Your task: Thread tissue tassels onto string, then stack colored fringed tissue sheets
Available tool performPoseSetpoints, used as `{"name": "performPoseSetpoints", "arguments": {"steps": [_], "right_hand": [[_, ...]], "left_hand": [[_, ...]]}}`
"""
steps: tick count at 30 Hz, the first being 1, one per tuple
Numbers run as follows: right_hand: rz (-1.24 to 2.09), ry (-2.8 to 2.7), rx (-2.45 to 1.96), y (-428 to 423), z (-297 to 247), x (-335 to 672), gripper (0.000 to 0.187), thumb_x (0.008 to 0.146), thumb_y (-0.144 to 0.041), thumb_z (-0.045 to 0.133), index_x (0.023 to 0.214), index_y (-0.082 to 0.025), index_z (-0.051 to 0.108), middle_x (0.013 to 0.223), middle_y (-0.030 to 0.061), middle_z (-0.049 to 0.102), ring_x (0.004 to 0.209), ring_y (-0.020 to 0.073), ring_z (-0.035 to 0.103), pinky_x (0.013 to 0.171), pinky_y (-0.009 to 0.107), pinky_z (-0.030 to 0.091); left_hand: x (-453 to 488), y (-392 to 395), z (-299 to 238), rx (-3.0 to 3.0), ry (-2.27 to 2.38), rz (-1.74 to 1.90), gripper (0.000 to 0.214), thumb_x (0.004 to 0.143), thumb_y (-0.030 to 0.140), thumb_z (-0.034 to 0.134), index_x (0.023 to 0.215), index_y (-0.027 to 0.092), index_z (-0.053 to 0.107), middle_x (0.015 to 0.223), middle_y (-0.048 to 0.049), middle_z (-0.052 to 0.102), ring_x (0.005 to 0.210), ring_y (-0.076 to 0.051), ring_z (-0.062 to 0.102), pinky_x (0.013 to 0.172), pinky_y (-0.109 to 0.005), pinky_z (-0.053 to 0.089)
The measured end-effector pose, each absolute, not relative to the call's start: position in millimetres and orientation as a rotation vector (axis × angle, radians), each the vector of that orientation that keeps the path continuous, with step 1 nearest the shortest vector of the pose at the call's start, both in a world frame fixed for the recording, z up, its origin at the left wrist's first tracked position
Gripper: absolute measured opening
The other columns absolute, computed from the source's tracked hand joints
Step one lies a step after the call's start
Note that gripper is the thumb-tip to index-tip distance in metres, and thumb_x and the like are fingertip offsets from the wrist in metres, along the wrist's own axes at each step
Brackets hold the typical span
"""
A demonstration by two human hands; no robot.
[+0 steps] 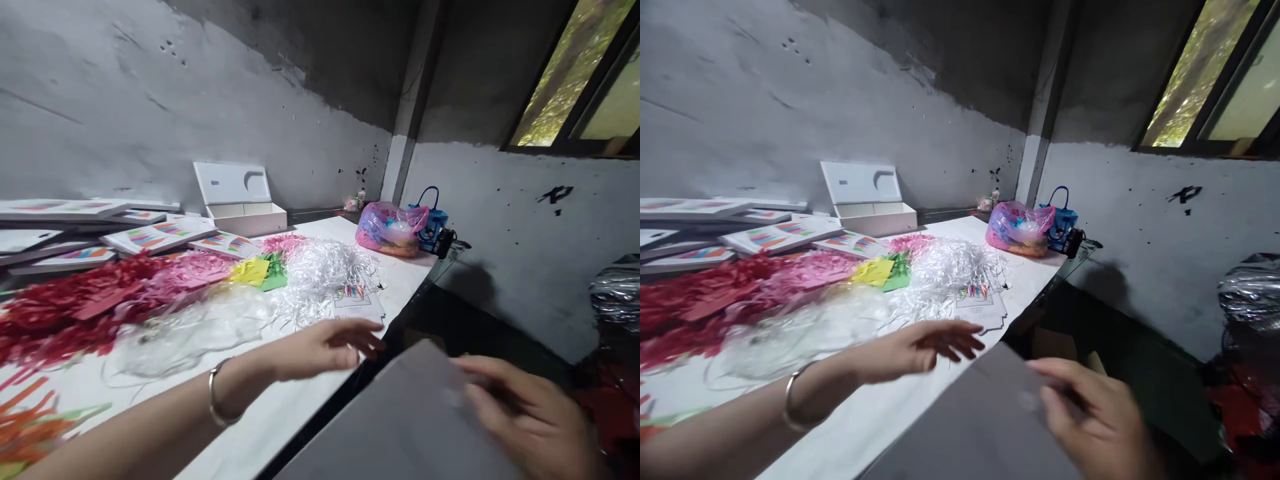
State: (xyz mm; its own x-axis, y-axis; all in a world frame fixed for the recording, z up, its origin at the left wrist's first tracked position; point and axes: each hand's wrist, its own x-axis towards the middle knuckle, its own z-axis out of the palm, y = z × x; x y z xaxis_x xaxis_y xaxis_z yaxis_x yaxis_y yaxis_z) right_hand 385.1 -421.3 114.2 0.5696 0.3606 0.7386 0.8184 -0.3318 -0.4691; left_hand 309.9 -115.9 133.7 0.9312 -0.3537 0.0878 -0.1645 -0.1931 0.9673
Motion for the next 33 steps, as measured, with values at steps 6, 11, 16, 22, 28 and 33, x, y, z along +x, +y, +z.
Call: {"name": "performPoseSetpoints", "arguments": {"steps": [6, 11, 16, 22, 28, 33], "right_hand": [[-0.254, -1.182, -1.598, -312.7, 85.3, 339.2, 0.028, 0.089, -0.023, 0.067, 0.116, -0.025, 0.068, 0.082, 0.0005, 0.071, 0.067, 0.0136, 0.07, 0.059, 0.018, 0.056], [-0.413, -1.483, -1.461, -256.3, 53.5, 302.9, 0.029, 0.095, -0.018, 0.06, 0.122, -0.027, 0.069, 0.114, 0.0092, 0.064, 0.106, 0.021, 0.066, 0.087, 0.032, 0.058], [-0.421, -1.52, -1.325, -195.0, 55.8, 263.4, 0.023, 0.094, -0.015, 0.06, 0.107, -0.028, 0.074, 0.1, 0.0063, 0.065, 0.1, 0.0226, 0.063, 0.085, 0.039, 0.054], [-0.373, -1.328, -1.306, -201.4, 54.9, 281.2, 0.013, 0.095, -0.019, 0.06, 0.09, -0.028, 0.069, 0.09, 0.0036, 0.066, 0.093, 0.0221, 0.066, 0.079, 0.036, 0.055], [-0.63, -1.791, -1.548, -231.6, 49.6, 290.9, 0.032, 0.094, -0.024, 0.062, 0.124, -0.032, 0.067, 0.087, 0.003, 0.076, 0.074, 0.0234, 0.071, 0.064, 0.036, 0.055], [-0.546, -1.693, -1.395, -190.0, 57.1, 246.8, 0.035, 0.094, -0.01, 0.06, 0.126, -0.024, 0.066, 0.092, 0.0079, 0.069, 0.089, 0.0229, 0.065, 0.078, 0.037, 0.054]], "left_hand": [[213.6, -117.7, 114.2, 1.424, 0.047, -0.129, 0.03, 0.078, 0.043, 0.082, 0.089, 0.016, 0.079, 0.086, -0.0039, 0.078, 0.079, -0.019, 0.071, 0.072, -0.025, 0.053], [140.7, -76.7, 86.4, 1.217, 0.273, 0.096, 0.034, 0.078, 0.037, 0.083, 0.105, 0.016, 0.076, 0.095, -0.0085, 0.079, 0.091, -0.024, 0.073, 0.079, -0.03, 0.055], [100.5, -60.1, 78.4, 1.183, 0.215, 0.157, 0.037, 0.079, 0.032, 0.082, 0.112, 0.016, 0.076, 0.108, -0.0097, 0.079, 0.102, -0.025, 0.072, 0.091, -0.033, 0.053], [83.1, -39.7, 73.9, 1.026, 0.249, 0.275, 0.036, 0.083, 0.029, 0.077, 0.114, 0.012, 0.076, 0.114, -0.0161, 0.077, 0.1, -0.027, 0.074, 0.086, -0.031, 0.056], [74.5, -30.0, 67.2, 0.906, 0.304, 0.23, 0.04, 0.084, 0.028, 0.076, 0.119, 0.009, 0.074, 0.11, -0.0188, 0.077, 0.097, -0.028, 0.075, 0.085, -0.032, 0.058], [77.4, -36.2, 62.9, 0.863, 0.341, 0.229, 0.037, 0.077, 0.032, 0.08, 0.106, 0.008, 0.079, 0.091, -0.017, 0.08, 0.077, -0.025, 0.076, 0.075, -0.03, 0.06]]}}
